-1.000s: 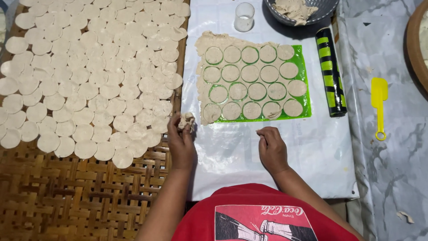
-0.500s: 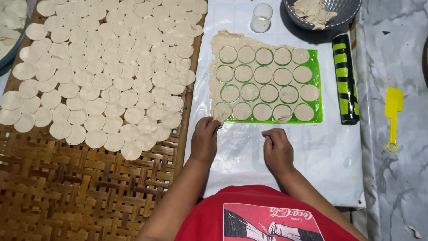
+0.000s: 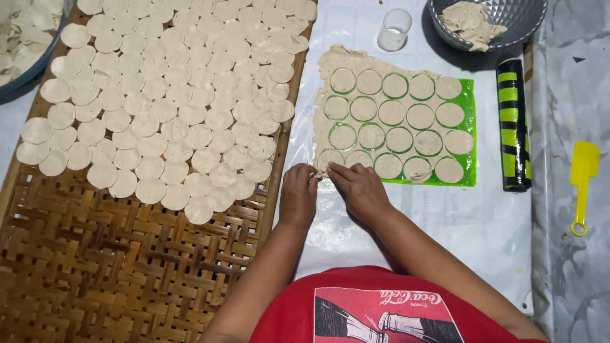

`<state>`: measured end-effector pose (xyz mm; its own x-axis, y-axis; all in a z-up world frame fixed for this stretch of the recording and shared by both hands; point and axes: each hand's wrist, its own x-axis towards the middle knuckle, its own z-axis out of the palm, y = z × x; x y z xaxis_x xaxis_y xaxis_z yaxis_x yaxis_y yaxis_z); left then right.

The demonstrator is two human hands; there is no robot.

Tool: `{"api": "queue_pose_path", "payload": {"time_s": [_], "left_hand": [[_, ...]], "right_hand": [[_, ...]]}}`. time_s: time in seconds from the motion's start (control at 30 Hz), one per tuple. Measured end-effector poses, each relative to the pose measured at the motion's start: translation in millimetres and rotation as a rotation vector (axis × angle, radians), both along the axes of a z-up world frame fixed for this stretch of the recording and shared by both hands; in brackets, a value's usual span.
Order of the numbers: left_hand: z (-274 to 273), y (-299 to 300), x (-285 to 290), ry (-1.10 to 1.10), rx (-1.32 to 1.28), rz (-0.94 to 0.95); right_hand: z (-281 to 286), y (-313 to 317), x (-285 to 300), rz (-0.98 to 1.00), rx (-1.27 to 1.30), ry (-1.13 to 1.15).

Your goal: The recorder uses a rolling pin to flatten dough, then uses a small circular cutter to create dough circles and organizes them on a drying rack.

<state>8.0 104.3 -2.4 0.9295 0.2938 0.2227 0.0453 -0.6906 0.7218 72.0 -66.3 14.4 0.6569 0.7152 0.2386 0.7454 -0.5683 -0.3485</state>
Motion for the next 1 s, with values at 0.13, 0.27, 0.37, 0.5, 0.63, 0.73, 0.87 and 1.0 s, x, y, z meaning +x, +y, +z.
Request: {"api": "queue_pose_path", "payload": {"time_s": [0.13,0.27,0.37,0.5,0.63,0.73,0.87,1.0], "left_hand": [[-5.9,4.8,9.5,-0.008,0.017,0.04],[-10.0,13.1,25.8,-0.008,0.062,0.108],[2.1,18.8,37.9,0.012,0.016,0.146],[3.1,24.4,53.4,-0.018,-0.111,0.125],[-3.7,25.1,65.5,-0.017,-0.118,0.085],[-0.6,28.7,74.4,-0.08,0.005,-0.047],[6.3,35.7,86.0,0.114,0.082,-0.09],[8.5,34.6,94.6,0.074,0.083,-0.078]], "right_hand": [[1.6,-0.9,-0.8,0.0,0.011,0.014],[5.3,-1.7,-0.4,0.017,0.035,0.007],[5.9,-2.7,-0.7,0.021,0.053,0.012],[3.7,-2.7,-2.8,0.003,0.057,0.007],[0.5,-2.9,-3.1,0.008,0.087,-0.013],[-4.2,-3.7,-2.7,-0.013,0.106,-0.002],[-5.0,-4.8,-3.2,-0.031,0.118,0.005],[-6.1,-6.5,-3.2,-0.025,0.129,0.011]]}}
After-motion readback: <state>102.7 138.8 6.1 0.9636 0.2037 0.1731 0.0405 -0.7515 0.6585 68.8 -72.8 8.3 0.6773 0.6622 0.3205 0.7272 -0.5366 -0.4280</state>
